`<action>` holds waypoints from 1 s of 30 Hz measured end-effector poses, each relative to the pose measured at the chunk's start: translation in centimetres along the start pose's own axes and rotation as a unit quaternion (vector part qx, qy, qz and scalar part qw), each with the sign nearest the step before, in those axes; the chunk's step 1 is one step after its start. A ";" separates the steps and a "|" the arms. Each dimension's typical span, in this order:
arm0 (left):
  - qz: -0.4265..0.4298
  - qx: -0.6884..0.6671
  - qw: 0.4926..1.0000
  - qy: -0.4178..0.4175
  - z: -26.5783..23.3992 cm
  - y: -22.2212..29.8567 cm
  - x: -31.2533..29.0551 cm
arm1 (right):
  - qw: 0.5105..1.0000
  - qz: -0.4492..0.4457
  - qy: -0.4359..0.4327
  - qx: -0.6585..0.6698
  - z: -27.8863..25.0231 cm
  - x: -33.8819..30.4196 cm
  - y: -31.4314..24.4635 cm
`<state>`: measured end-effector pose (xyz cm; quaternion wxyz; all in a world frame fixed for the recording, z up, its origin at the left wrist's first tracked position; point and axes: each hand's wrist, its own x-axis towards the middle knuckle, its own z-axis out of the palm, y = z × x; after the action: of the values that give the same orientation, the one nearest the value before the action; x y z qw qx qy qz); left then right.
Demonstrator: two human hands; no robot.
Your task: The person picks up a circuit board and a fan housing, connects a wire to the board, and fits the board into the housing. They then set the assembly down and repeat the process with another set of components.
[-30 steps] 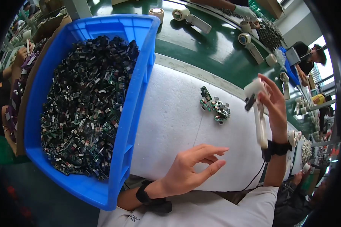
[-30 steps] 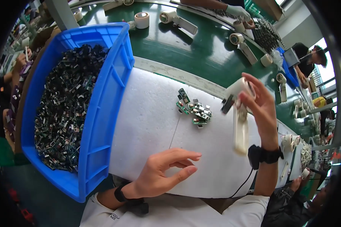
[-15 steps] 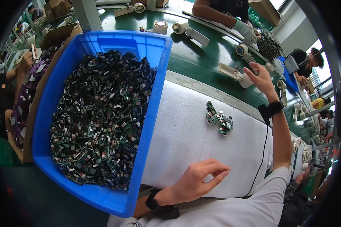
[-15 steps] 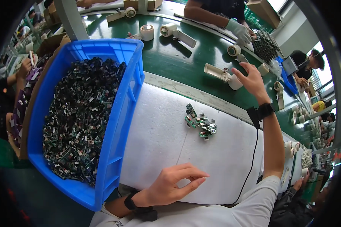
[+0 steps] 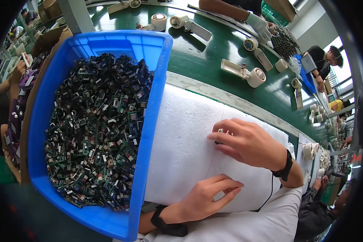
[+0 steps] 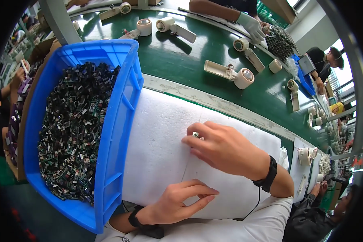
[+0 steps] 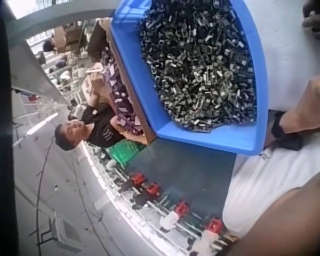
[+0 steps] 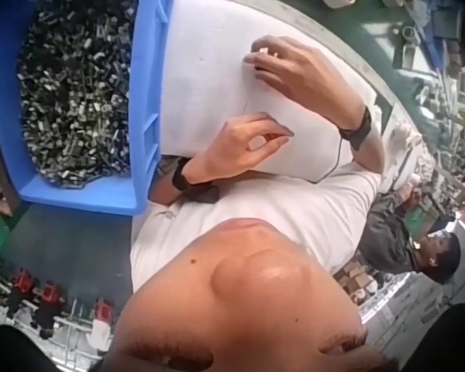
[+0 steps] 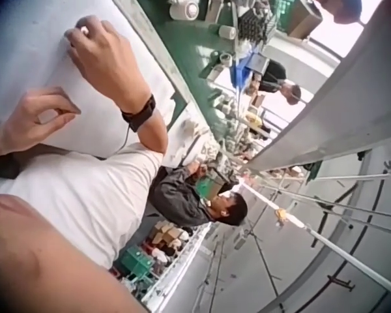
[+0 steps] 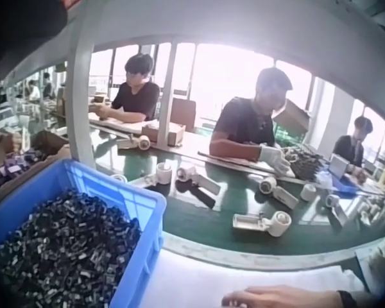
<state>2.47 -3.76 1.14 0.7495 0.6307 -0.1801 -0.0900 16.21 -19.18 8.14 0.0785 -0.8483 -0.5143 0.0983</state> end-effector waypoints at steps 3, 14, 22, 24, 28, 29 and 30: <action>0.014 0.007 0.999 0.029 0.0 0.2 0.0 | 0.998 -0.001 -0.021 0.057 -0.4 -0.7 0.1; 0.089 0.408 0.886 0.201 -1.6 -0.1 0.6 | 0.931 0.236 0.241 0.137 -4.2 -1.7 18.6; 0.082 0.522 0.840 0.125 -0.7 -2.0 1.2 | 0.853 0.448 0.242 -0.111 -0.1 -2.5 35.3; 0.089 0.497 0.855 0.118 -0.6 -2.4 0.9 | 0.855 0.477 0.168 -0.116 0.3 -2.3 35.4; 0.072 0.467 0.868 0.151 -0.5 -1.9 1.4 | 0.862 0.484 0.147 0.042 -0.3 -2.7 32.6; 0.066 0.462 0.872 0.149 -0.6 -1.9 1.4 | 0.847 0.481 0.167 0.150 -0.4 -3.0 30.4; 0.075 0.475 0.866 0.141 -0.8 -1.7 1.4 | 0.820 0.477 0.187 0.253 -0.9 -3.9 27.7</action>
<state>4.20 -3.87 -0.45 0.3816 0.9007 -0.1406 0.1525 38.47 -35.35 2.89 0.3285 -0.9400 0.0226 0.0894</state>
